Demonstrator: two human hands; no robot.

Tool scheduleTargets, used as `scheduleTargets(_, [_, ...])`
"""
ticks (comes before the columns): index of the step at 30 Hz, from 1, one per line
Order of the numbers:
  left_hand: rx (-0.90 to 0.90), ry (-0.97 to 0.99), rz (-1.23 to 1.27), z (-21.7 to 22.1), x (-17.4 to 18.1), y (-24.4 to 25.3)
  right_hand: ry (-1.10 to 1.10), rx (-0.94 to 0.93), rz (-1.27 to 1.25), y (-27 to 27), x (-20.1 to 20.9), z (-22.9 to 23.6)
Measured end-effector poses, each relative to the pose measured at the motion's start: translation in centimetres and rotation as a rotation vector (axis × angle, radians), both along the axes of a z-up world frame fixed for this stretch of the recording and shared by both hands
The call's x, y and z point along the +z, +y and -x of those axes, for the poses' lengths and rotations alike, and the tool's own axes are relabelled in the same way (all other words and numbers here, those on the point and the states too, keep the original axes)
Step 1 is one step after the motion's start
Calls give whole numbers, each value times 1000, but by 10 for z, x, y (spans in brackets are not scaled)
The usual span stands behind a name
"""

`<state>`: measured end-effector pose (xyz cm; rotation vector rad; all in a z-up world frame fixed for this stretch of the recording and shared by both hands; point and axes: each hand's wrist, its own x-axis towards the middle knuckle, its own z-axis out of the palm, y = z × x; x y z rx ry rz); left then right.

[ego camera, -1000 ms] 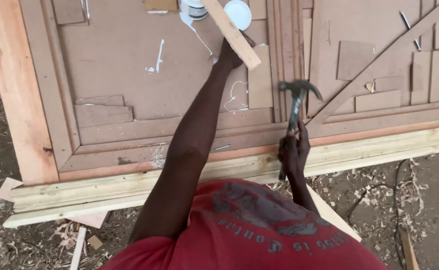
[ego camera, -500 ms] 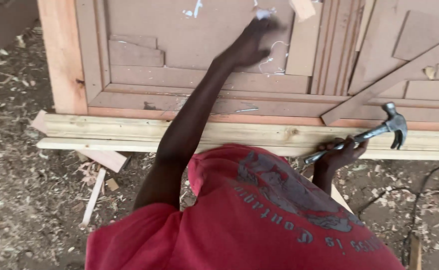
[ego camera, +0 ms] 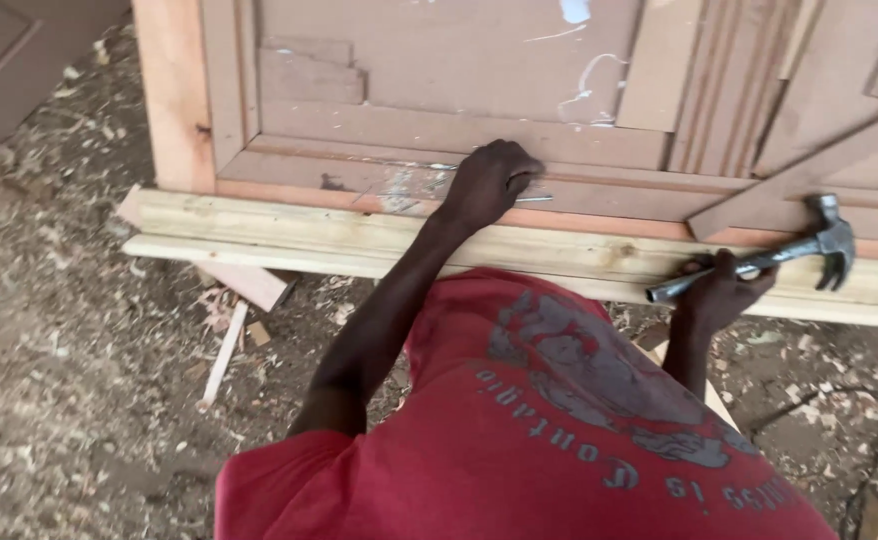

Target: The person applies white glue from a container onto small wooden trim pieces using a stick, positions the pieces along the edge of a wooden door panel lying on the ground, and hammers nails to fasten a length of molding in place, picking up nails by hand.

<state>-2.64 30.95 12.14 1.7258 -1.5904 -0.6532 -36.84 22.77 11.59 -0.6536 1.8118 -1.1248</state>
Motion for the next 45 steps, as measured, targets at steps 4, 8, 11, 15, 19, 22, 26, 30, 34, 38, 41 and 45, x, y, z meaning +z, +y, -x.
scheduleTargets(4, [290, 106, -53, -32, 23, 34, 637, 515, -20, -3, -9, 50])
scheduleTargets(8, [607, -15, -237, -57, 39, 76, 1025, 738, -68, -16, 30, 75])
scheduleTargets(11, [640, -68, -357, -55, 38, 99, 1042, 794, 92, -26, 34, 73])
scheduleTargets(15, [562, -147, -309, -46, 44, 98, 810, 1013, 625, -44, 54, 21])
scheduleTargets(19, [533, -313, -185, -42, 28, 92, 646, 1076, 559, -38, 60, -23])
scheduleTargets(22, [522, -438, -220, -43, 21, 86, 502, 1070, 447, -30, 74, -51])
scheduleTargets(26, [483, -316, -358, -50, 34, 82, 469, 1141, 464, -28, 79, -56])
scheduleTargets(30, [629, 429, -208, -64, 35, 98, 481, 1107, 509, -34, 80, -44])
scheduleTargets(34, [701, 1077, -44, -58, 63, 102, 573, 1101, 604, -47, 64, -28])
scheduleTargets(38, [627, 1352, 78, -47, 71, 101, 505, 1122, 583, -49, 68, -34])
scheduleTargets(41, [601, 1496, 110, -45, 76, 95, 522, 1142, 587, -50, 69, -40])
scheduleTargets(45, [635, 1542, 87, -45, 86, 87, 466, 1141, 542, -47, 74, -55])
